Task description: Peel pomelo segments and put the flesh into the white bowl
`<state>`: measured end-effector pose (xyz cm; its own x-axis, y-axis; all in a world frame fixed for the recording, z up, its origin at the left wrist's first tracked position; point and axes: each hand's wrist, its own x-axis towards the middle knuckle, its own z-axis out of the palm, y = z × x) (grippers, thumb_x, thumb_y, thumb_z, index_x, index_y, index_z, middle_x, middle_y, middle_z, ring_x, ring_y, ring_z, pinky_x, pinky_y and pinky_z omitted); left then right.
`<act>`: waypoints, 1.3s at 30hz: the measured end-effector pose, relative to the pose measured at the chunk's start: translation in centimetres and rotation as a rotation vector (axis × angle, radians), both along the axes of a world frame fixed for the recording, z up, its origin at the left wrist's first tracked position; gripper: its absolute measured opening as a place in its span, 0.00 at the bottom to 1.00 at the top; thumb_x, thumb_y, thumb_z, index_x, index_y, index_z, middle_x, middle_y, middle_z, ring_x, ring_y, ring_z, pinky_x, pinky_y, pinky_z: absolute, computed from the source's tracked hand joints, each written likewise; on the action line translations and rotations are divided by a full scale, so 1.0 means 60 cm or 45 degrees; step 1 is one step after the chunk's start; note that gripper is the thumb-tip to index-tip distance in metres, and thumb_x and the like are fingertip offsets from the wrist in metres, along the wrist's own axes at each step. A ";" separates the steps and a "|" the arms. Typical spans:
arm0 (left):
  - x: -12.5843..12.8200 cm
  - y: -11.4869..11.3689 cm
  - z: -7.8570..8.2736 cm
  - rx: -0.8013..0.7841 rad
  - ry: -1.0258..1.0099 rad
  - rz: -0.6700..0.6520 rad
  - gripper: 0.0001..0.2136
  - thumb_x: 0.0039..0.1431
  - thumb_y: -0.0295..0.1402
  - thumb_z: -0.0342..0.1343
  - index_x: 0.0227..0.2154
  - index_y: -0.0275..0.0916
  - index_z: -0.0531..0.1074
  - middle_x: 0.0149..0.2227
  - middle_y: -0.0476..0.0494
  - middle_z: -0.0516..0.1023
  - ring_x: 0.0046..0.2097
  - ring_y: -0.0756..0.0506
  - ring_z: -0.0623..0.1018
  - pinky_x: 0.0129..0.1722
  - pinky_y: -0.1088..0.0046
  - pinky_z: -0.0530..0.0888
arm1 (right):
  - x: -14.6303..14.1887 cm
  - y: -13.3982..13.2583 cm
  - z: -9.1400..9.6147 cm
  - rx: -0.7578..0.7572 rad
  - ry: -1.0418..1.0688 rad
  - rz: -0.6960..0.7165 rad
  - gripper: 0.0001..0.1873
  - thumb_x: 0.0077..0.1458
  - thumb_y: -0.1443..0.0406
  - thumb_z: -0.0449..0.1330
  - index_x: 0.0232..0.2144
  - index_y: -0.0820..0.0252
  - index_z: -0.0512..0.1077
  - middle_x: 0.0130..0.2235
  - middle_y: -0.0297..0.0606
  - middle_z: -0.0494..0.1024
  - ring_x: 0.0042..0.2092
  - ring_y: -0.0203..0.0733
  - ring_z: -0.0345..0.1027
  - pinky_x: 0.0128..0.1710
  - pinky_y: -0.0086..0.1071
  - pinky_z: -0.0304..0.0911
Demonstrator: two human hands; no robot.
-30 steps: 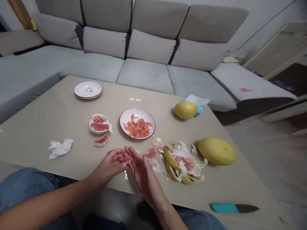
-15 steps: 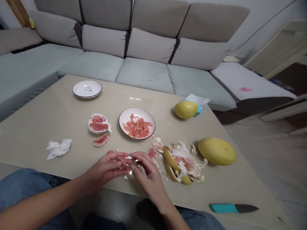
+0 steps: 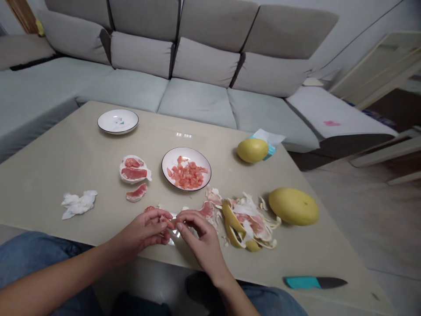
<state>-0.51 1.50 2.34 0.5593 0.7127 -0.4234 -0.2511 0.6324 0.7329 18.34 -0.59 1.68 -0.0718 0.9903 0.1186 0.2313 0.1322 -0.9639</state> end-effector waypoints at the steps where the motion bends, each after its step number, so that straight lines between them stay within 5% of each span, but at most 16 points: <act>1: 0.000 0.001 0.000 0.029 0.022 0.005 0.10 0.58 0.33 0.60 0.41 0.37 0.71 0.38 0.46 0.73 0.35 0.51 0.73 0.38 0.72 0.71 | -0.001 -0.001 -0.001 -0.012 -0.004 -0.005 0.03 0.57 0.66 0.60 0.33 0.57 0.75 0.35 0.38 0.78 0.38 0.41 0.72 0.39 0.33 0.66; 8: 0.005 0.005 -0.004 0.354 0.289 0.110 0.13 0.50 0.32 0.65 0.38 0.40 0.69 0.27 0.56 0.64 0.28 0.54 0.64 0.28 0.78 0.63 | -0.011 -0.014 0.000 0.032 -0.031 0.008 0.05 0.56 0.68 0.60 0.35 0.57 0.76 0.33 0.36 0.79 0.34 0.38 0.72 0.36 0.30 0.67; 14: 0.002 0.002 -0.012 0.287 0.228 -0.041 0.19 0.51 0.39 0.64 0.44 0.37 0.71 0.28 0.52 0.69 0.28 0.52 0.69 0.31 0.74 0.67 | -0.014 -0.014 0.003 0.113 0.010 0.049 0.10 0.56 0.68 0.61 0.39 0.50 0.79 0.38 0.38 0.74 0.42 0.41 0.69 0.42 0.34 0.65; 21: 0.002 0.005 -0.001 0.406 0.380 0.009 0.11 0.52 0.38 0.63 0.33 0.35 0.74 0.29 0.51 0.69 0.27 0.53 0.67 0.27 0.76 0.64 | -0.013 -0.018 0.007 0.147 -0.039 0.046 0.17 0.56 0.70 0.59 0.47 0.52 0.74 0.38 0.37 0.71 0.36 0.38 0.68 0.37 0.33 0.65; 27: 0.000 0.005 -0.009 0.500 0.490 0.009 0.11 0.52 0.38 0.63 0.31 0.35 0.73 0.25 0.54 0.63 0.26 0.53 0.62 0.26 0.77 0.61 | -0.012 -0.021 0.013 0.219 -0.119 -0.041 0.05 0.54 0.71 0.60 0.32 0.58 0.75 0.30 0.35 0.72 0.29 0.36 0.65 0.29 0.30 0.62; 39: 0.001 0.006 -0.005 0.458 0.518 -0.080 0.12 0.52 0.40 0.61 0.31 0.36 0.73 0.23 0.54 0.63 0.24 0.53 0.64 0.25 0.77 0.60 | -0.005 -0.018 0.016 0.026 -0.051 0.010 0.05 0.55 0.69 0.58 0.28 0.58 0.72 0.29 0.35 0.73 0.30 0.37 0.66 0.29 0.29 0.62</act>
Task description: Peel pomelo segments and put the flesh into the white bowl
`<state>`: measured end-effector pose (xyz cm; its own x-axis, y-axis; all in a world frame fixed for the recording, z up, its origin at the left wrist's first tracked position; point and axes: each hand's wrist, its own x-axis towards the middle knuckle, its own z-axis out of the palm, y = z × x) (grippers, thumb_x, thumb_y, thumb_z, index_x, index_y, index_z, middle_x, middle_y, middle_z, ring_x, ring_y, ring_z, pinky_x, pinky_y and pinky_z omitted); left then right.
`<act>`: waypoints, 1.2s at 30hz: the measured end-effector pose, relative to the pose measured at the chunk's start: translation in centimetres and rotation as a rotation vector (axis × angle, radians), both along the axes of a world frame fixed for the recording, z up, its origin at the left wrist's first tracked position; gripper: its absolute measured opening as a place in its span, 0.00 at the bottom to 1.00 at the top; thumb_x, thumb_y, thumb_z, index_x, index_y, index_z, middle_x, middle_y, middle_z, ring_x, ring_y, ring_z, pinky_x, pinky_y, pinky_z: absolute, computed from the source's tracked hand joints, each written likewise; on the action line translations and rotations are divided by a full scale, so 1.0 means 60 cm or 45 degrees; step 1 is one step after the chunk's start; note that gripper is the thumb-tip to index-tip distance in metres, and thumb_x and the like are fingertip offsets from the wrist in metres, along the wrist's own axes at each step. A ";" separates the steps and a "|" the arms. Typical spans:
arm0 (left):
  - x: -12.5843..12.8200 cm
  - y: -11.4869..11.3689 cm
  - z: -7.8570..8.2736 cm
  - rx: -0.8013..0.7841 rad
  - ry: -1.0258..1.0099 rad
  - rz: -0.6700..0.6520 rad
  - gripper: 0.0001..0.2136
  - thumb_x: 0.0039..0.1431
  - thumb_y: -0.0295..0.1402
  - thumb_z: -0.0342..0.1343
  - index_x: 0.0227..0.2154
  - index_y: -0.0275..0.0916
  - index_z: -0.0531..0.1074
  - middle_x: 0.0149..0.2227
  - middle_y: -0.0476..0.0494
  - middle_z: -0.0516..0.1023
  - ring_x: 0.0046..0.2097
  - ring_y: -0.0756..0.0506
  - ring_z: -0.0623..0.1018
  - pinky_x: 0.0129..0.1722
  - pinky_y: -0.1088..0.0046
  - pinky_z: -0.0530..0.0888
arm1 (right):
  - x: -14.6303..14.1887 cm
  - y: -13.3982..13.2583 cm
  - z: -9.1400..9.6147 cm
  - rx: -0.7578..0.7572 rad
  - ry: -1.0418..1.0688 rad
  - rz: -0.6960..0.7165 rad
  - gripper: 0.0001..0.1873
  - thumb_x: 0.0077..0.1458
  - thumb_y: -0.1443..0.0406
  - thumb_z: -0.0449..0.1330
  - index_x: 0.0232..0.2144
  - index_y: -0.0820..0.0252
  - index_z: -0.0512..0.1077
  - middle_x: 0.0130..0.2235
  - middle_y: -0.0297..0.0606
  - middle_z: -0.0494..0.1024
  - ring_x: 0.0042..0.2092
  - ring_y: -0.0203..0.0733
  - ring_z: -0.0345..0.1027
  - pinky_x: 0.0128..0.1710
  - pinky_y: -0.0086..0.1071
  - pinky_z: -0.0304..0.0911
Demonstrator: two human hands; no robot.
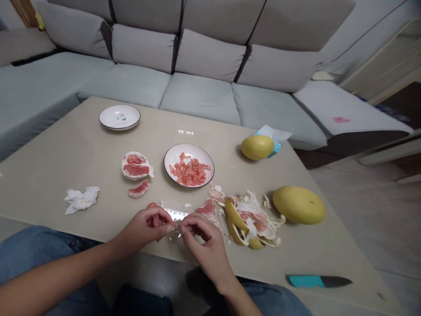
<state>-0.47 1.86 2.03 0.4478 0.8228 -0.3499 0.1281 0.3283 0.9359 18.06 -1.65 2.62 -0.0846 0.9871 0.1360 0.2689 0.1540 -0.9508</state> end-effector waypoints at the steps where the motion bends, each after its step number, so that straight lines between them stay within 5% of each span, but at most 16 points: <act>1: 0.001 0.000 0.001 -0.001 0.000 0.006 0.12 0.52 0.40 0.61 0.31 0.36 0.72 0.23 0.54 0.64 0.24 0.53 0.63 0.25 0.76 0.60 | 0.002 0.001 0.001 -0.004 -0.008 -0.013 0.05 0.55 0.69 0.58 0.28 0.58 0.72 0.29 0.35 0.74 0.30 0.37 0.66 0.29 0.29 0.62; 8: 0.001 -0.001 -0.003 0.107 0.021 0.065 0.11 0.51 0.39 0.62 0.30 0.37 0.73 0.26 0.52 0.63 0.28 0.52 0.61 0.28 0.77 0.61 | 0.013 0.007 0.009 0.068 -0.156 -0.083 0.08 0.57 0.67 0.57 0.26 0.58 0.73 0.28 0.37 0.74 0.30 0.38 0.66 0.30 0.30 0.63; 13: 0.000 -0.004 -0.008 0.129 0.076 0.020 0.12 0.52 0.41 0.62 0.31 0.37 0.72 0.26 0.53 0.62 0.28 0.51 0.61 0.27 0.76 0.60 | 0.010 0.004 0.011 0.043 -0.131 -0.016 0.06 0.56 0.68 0.59 0.35 0.57 0.77 0.30 0.37 0.76 0.30 0.37 0.68 0.28 0.29 0.63; 22: 0.000 -0.010 -0.007 0.237 0.162 -0.030 0.10 0.54 0.39 0.60 0.32 0.38 0.73 0.24 0.53 0.62 0.27 0.51 0.62 0.27 0.75 0.61 | 0.006 0.000 0.004 0.020 -0.203 0.068 0.07 0.54 0.70 0.58 0.29 0.58 0.76 0.25 0.34 0.73 0.27 0.36 0.65 0.26 0.27 0.60; 36: -0.001 -0.009 -0.006 0.146 0.127 -0.054 0.10 0.53 0.41 0.60 0.32 0.38 0.74 0.22 0.54 0.61 0.25 0.51 0.60 0.25 0.76 0.58 | 0.011 0.005 0.011 -0.161 -0.146 0.099 0.06 0.52 0.67 0.59 0.29 0.59 0.78 0.25 0.34 0.75 0.25 0.35 0.65 0.23 0.26 0.58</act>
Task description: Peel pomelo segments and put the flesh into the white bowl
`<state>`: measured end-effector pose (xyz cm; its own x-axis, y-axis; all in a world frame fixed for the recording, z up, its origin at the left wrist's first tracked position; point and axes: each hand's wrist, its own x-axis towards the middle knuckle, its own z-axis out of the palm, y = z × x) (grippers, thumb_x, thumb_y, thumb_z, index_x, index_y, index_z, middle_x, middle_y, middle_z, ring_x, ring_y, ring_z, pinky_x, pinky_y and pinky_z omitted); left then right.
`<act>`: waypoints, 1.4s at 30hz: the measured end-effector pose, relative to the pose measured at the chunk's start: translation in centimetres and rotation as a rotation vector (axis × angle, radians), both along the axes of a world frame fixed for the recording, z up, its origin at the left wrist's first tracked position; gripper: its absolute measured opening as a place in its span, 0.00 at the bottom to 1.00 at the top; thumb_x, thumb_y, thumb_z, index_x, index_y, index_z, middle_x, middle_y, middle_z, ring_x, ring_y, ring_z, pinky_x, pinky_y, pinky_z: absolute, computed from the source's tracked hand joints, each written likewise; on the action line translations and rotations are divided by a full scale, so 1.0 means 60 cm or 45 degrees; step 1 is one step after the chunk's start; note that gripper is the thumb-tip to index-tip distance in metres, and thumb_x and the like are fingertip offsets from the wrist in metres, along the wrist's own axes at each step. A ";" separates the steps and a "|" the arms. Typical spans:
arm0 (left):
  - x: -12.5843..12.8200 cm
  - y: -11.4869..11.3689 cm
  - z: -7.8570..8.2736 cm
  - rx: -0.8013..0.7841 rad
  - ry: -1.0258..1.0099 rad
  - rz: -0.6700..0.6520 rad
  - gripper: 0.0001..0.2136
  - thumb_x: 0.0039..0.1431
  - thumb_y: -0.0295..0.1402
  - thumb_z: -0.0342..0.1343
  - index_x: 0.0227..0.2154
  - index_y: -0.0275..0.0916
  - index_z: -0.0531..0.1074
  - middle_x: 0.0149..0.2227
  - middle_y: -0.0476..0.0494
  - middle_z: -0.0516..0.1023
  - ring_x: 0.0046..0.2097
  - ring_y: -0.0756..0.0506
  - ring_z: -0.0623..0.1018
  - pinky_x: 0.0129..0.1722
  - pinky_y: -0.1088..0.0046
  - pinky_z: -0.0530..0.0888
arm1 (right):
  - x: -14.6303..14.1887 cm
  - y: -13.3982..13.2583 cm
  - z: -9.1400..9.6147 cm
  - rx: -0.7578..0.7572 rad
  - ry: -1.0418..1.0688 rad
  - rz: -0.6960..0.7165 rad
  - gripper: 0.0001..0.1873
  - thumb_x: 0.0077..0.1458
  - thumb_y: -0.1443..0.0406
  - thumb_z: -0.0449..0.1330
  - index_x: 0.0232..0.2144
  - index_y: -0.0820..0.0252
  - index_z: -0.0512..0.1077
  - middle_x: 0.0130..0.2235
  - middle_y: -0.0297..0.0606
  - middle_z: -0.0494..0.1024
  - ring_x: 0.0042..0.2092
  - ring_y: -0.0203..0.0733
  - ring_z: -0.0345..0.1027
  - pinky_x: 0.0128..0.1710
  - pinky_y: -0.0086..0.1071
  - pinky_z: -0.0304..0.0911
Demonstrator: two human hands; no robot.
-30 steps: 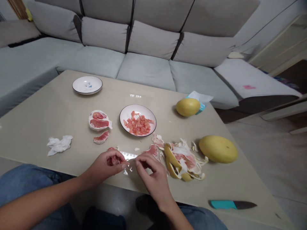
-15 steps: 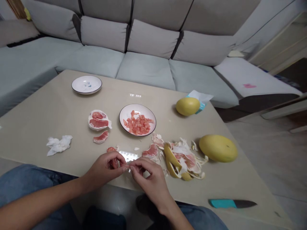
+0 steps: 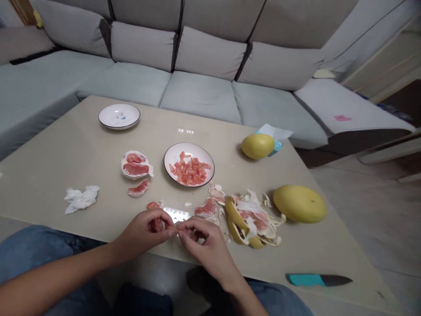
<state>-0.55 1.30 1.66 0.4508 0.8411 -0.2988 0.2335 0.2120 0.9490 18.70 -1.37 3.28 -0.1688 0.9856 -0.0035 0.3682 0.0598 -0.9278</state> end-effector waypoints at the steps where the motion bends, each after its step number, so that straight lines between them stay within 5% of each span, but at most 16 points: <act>1: 0.000 0.000 -0.001 0.006 -0.002 0.000 0.10 0.53 0.41 0.61 0.32 0.38 0.74 0.22 0.54 0.61 0.25 0.51 0.60 0.25 0.76 0.58 | 0.000 0.000 0.000 0.006 -0.002 0.003 0.06 0.52 0.67 0.59 0.29 0.59 0.78 0.25 0.34 0.75 0.25 0.35 0.65 0.23 0.25 0.58; 11: 0.000 0.002 -0.006 -0.027 -0.008 -0.015 0.13 0.53 0.43 0.60 0.32 0.38 0.74 0.22 0.54 0.61 0.25 0.51 0.59 0.25 0.76 0.58 | 0.002 0.004 0.002 -0.072 0.031 -0.026 0.07 0.49 0.69 0.57 0.25 0.60 0.76 0.22 0.32 0.72 0.24 0.34 0.62 0.22 0.25 0.56; 18: 0.000 0.008 0.002 -0.092 -0.027 -0.004 0.11 0.52 0.41 0.61 0.31 0.37 0.75 0.22 0.54 0.60 0.26 0.51 0.58 0.25 0.76 0.57 | 0.022 0.008 -0.005 -0.028 -0.162 0.058 0.15 0.57 0.65 0.56 0.21 0.60 0.74 0.19 0.32 0.70 0.23 0.35 0.62 0.23 0.27 0.56; 23: 0.001 0.015 0.011 -0.107 -0.032 0.050 0.10 0.50 0.39 0.63 0.30 0.37 0.76 0.25 0.52 0.64 0.27 0.51 0.60 0.27 0.76 0.59 | 0.048 0.016 -0.013 0.217 -0.254 0.095 0.08 0.56 0.68 0.58 0.35 0.55 0.77 0.40 0.39 0.78 0.41 0.44 0.71 0.42 0.38 0.66; 26: -0.002 0.019 0.006 -0.119 -0.071 0.066 0.11 0.51 0.40 0.63 0.30 0.36 0.75 0.27 0.52 0.64 0.26 0.52 0.60 0.26 0.77 0.59 | 0.059 0.023 -0.015 0.278 -0.260 -0.020 0.08 0.55 0.67 0.60 0.25 0.55 0.76 0.35 0.40 0.78 0.40 0.46 0.71 0.45 0.43 0.65; 30: -0.006 0.022 -0.002 -0.200 -0.053 0.069 0.14 0.53 0.43 0.61 0.32 0.36 0.73 0.21 0.57 0.59 0.23 0.54 0.59 0.23 0.77 0.55 | 0.063 0.027 -0.015 0.372 -0.280 -0.076 0.10 0.56 0.69 0.59 0.40 0.54 0.76 0.45 0.43 0.75 0.46 0.48 0.69 0.49 0.46 0.64; 36: -0.001 0.020 -0.009 -0.293 -0.158 0.007 0.14 0.51 0.43 0.63 0.31 0.36 0.73 0.21 0.57 0.60 0.22 0.54 0.60 0.21 0.78 0.58 | 0.028 0.012 -0.013 0.293 -0.112 0.186 0.19 0.54 0.67 0.65 0.49 0.51 0.73 0.46 0.41 0.76 0.44 0.43 0.71 0.45 0.37 0.68; 42: 0.000 0.015 -0.015 -0.468 -0.295 -0.071 0.14 0.51 0.41 0.65 0.32 0.35 0.72 0.20 0.57 0.63 0.22 0.55 0.62 0.21 0.79 0.57 | -0.002 0.004 -0.021 0.343 0.005 0.178 0.09 0.58 0.69 0.60 0.39 0.54 0.78 0.36 0.38 0.79 0.39 0.41 0.73 0.40 0.33 0.68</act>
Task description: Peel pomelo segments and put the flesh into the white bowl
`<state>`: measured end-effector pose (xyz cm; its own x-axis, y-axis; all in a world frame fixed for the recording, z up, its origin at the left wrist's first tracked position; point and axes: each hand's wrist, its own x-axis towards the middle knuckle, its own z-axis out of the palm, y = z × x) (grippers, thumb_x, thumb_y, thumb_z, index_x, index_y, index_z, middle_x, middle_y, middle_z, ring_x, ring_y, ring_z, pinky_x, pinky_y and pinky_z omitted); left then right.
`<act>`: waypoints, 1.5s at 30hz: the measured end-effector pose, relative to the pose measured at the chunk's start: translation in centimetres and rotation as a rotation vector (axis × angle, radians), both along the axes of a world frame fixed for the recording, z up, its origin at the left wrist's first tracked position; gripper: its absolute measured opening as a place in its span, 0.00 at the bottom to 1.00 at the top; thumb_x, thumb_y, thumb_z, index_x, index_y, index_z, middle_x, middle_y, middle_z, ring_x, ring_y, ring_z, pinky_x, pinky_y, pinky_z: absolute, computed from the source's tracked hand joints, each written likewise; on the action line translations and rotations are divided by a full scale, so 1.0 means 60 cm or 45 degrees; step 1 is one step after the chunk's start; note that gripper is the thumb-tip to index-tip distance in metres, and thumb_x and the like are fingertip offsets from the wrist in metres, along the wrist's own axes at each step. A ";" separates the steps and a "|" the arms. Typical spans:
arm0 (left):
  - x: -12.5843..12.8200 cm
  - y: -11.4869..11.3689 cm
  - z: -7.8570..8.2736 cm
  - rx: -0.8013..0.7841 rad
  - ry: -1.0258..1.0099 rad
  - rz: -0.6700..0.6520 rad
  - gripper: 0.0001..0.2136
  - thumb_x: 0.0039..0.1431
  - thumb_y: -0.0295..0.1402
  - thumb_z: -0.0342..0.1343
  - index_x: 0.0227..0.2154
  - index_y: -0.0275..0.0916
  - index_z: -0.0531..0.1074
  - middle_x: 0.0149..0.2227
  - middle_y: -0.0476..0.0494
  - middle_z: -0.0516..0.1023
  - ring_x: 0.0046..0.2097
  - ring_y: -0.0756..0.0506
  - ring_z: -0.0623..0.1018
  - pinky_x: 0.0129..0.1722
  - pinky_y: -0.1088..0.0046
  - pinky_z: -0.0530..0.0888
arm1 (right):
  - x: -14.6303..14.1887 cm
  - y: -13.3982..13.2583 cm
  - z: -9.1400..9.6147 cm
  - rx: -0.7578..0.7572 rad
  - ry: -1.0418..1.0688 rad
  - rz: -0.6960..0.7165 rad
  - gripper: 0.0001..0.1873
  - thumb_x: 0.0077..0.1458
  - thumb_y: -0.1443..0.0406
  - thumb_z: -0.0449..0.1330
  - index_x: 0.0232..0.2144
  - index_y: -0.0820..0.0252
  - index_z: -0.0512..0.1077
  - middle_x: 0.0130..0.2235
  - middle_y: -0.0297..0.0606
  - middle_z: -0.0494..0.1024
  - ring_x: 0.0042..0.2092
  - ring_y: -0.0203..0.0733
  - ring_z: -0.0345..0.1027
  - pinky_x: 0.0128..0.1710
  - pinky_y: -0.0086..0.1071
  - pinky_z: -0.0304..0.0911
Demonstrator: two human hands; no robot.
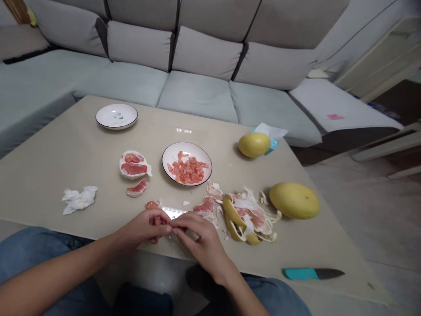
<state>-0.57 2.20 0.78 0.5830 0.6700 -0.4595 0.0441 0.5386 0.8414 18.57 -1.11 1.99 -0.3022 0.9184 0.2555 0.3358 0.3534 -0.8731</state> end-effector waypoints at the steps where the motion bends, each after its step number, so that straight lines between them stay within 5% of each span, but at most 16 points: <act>1: 0.000 0.000 -0.001 -0.019 -0.027 0.013 0.14 0.51 0.40 0.64 0.34 0.35 0.72 0.20 0.56 0.63 0.22 0.55 0.62 0.21 0.79 0.58 | 0.000 0.002 0.000 -0.028 0.007 -0.019 0.08 0.58 0.68 0.60 0.38 0.54 0.79 0.35 0.39 0.79 0.37 0.41 0.73 0.38 0.32 0.69; 7: -0.001 0.004 -0.002 -0.244 -0.247 0.344 0.14 0.59 0.35 0.59 0.46 0.38 0.69 0.39 0.45 0.73 0.35 0.51 0.75 0.34 0.76 0.72 | 0.037 0.070 -0.006 -0.051 -0.038 -0.416 0.07 0.56 0.63 0.60 0.34 0.57 0.79 0.34 0.38 0.80 0.34 0.41 0.75 0.33 0.32 0.71; 10: -0.004 0.008 0.000 -0.343 -0.318 0.377 0.15 0.56 0.28 0.61 0.46 0.36 0.71 0.43 0.42 0.73 0.43 0.45 0.79 0.50 0.66 0.73 | 0.063 0.131 -0.020 0.080 -0.078 -0.593 0.09 0.56 0.63 0.58 0.36 0.59 0.78 0.38 0.41 0.79 0.38 0.43 0.74 0.40 0.37 0.71; 14: -0.011 0.009 0.004 -0.290 -0.278 0.319 0.18 0.55 0.28 0.62 0.50 0.36 0.71 0.47 0.39 0.73 0.51 0.40 0.77 0.58 0.62 0.67 | 0.081 0.168 -0.034 0.139 -0.108 -0.583 0.09 0.55 0.65 0.58 0.35 0.59 0.78 0.42 0.44 0.78 0.44 0.47 0.72 0.44 0.41 0.71; 20: -0.013 0.006 0.001 -0.067 -0.212 0.208 0.23 0.57 0.33 0.61 0.55 0.39 0.65 0.44 0.41 0.76 0.45 0.41 0.80 0.50 0.59 0.73 | 0.072 0.085 -0.014 0.068 -0.180 -0.461 0.11 0.58 0.65 0.56 0.41 0.57 0.76 0.41 0.42 0.76 0.39 0.43 0.72 0.40 0.39 0.70; 26: -0.004 0.004 0.000 0.077 -0.211 0.211 0.12 0.54 0.33 0.63 0.38 0.37 0.68 0.39 0.43 0.78 0.38 0.46 0.80 0.41 0.67 0.73 | 0.023 0.014 0.003 -0.228 0.038 -0.182 0.09 0.56 0.66 0.61 0.41 0.57 0.76 0.37 0.39 0.77 0.33 0.38 0.71 0.33 0.31 0.68; 31: -0.002 -0.003 0.007 0.104 -0.194 0.197 0.13 0.53 0.31 0.64 0.40 0.38 0.70 0.36 0.46 0.77 0.38 0.48 0.78 0.42 0.70 0.72 | 0.002 0.002 0.000 -0.274 0.137 -0.088 0.11 0.54 0.67 0.63 0.41 0.55 0.75 0.39 0.38 0.76 0.33 0.37 0.70 0.35 0.31 0.68; 45: 0.003 -0.014 0.009 0.236 -0.111 0.206 0.13 0.52 0.30 0.64 0.40 0.38 0.71 0.36 0.46 0.75 0.40 0.47 0.76 0.40 0.71 0.73 | -0.006 -0.007 0.002 -0.154 0.125 -0.203 0.08 0.55 0.67 0.62 0.39 0.56 0.76 0.37 0.39 0.76 0.33 0.38 0.70 0.34 0.32 0.68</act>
